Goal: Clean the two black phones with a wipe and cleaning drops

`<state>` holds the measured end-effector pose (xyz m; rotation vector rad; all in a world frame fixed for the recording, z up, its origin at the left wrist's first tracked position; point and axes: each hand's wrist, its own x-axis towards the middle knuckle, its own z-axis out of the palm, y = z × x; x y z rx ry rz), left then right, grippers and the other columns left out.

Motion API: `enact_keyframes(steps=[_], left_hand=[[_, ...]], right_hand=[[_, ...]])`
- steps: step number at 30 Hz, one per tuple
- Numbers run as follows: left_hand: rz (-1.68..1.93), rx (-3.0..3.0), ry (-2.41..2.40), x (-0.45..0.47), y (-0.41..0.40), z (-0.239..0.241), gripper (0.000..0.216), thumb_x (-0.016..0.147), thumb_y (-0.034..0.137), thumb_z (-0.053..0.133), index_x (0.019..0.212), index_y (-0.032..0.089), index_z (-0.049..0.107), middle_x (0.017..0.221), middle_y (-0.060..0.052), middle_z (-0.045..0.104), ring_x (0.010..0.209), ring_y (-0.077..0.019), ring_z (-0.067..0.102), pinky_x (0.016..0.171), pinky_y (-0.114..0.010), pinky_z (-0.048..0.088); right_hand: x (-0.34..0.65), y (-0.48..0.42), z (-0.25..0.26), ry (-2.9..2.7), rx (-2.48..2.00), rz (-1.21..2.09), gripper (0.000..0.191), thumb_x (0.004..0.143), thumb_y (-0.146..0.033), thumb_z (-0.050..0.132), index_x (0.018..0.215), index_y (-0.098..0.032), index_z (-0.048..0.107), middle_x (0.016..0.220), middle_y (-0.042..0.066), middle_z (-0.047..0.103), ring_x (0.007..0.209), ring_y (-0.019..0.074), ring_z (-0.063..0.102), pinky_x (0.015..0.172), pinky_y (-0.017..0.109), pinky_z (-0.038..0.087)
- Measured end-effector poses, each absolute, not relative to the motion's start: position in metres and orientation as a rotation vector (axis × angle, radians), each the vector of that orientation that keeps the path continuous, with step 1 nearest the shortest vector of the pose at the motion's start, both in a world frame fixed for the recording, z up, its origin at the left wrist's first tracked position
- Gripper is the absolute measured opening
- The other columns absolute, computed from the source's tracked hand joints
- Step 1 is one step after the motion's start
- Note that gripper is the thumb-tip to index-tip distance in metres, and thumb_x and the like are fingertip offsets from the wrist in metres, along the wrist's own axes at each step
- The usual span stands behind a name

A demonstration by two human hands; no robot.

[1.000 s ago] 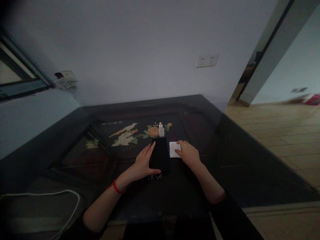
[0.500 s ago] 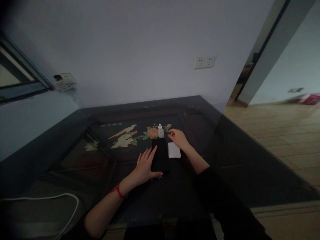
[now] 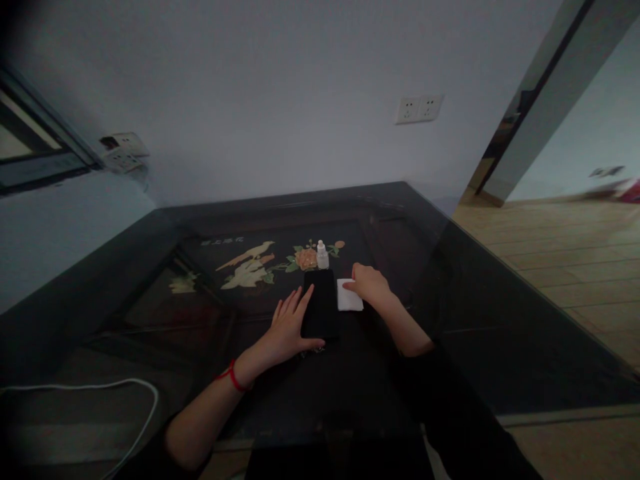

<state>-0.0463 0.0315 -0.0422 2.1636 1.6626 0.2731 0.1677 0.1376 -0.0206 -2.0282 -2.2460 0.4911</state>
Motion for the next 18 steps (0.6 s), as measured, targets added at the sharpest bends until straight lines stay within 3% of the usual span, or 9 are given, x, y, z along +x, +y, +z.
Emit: enact_keyframes(steps=[3,10,12,15,18], left_hand=[[0.256,2.167,1.666,-0.047,0.031,-0.042,0.117,0.064,0.056,0.073,0.152,0.027,0.002,0.159,-0.018,0.011,0.146,-0.0342,0.007,0.113,-0.058,0.012],[0.317,2.131,1.643,-0.048,0.030,-0.033,0.112,0.065,0.056,0.073,0.152,0.027,0.008,0.159,-0.017,0.012,0.145,-0.0370,0.012,0.112,-0.060,0.015],[0.519,2.101,1.637,-0.050,0.033,-0.028,0.096,0.072,0.053,0.069,0.150,0.025,0.020,0.154,-0.016,0.027,0.142,-0.0344,0.024,0.111,-0.056,0.021],[0.945,1.991,1.610,-0.057,0.041,-0.020,0.043,0.084,0.038,0.057,0.124,0.022,0.054,0.126,-0.010,0.059,0.119,-0.0244,0.052,0.102,-0.043,0.038],[1.138,1.881,1.631,-0.064,0.048,-0.013,0.018,0.089,0.027,0.047,0.098,0.020,0.061,0.100,-0.005,0.065,0.096,-0.0179,0.060,0.089,-0.033,0.046]], right_hand=[[0.158,0.134,-0.022,-2.245,-2.029,0.445,0.027,0.081,-0.039,0.062,0.100,-0.020,0.060,0.099,0.010,0.068,0.091,0.0251,0.066,0.069,0.031,0.045],[0.162,0.129,-0.014,-2.177,-2.028,0.370,0.029,0.083,-0.045,0.060,0.101,-0.022,0.062,0.097,0.009,0.068,0.088,0.0250,0.065,0.067,0.031,0.043],[0.173,0.129,-0.007,-2.118,-2.049,0.334,0.029,0.086,-0.048,0.054,0.095,-0.023,0.064,0.093,0.008,0.068,0.085,0.0243,0.065,0.066,0.031,0.042],[0.195,0.129,-0.001,-2.032,-2.084,0.284,0.035,0.091,-0.049,0.044,0.088,-0.022,0.065,0.090,0.008,0.068,0.083,0.0238,0.064,0.063,0.030,0.039],[0.216,0.131,-0.005,-1.987,-2.132,0.296,0.032,0.091,-0.042,0.044,0.081,-0.021,0.065,0.085,0.008,0.067,0.079,0.0229,0.063,0.059,0.029,0.036]])
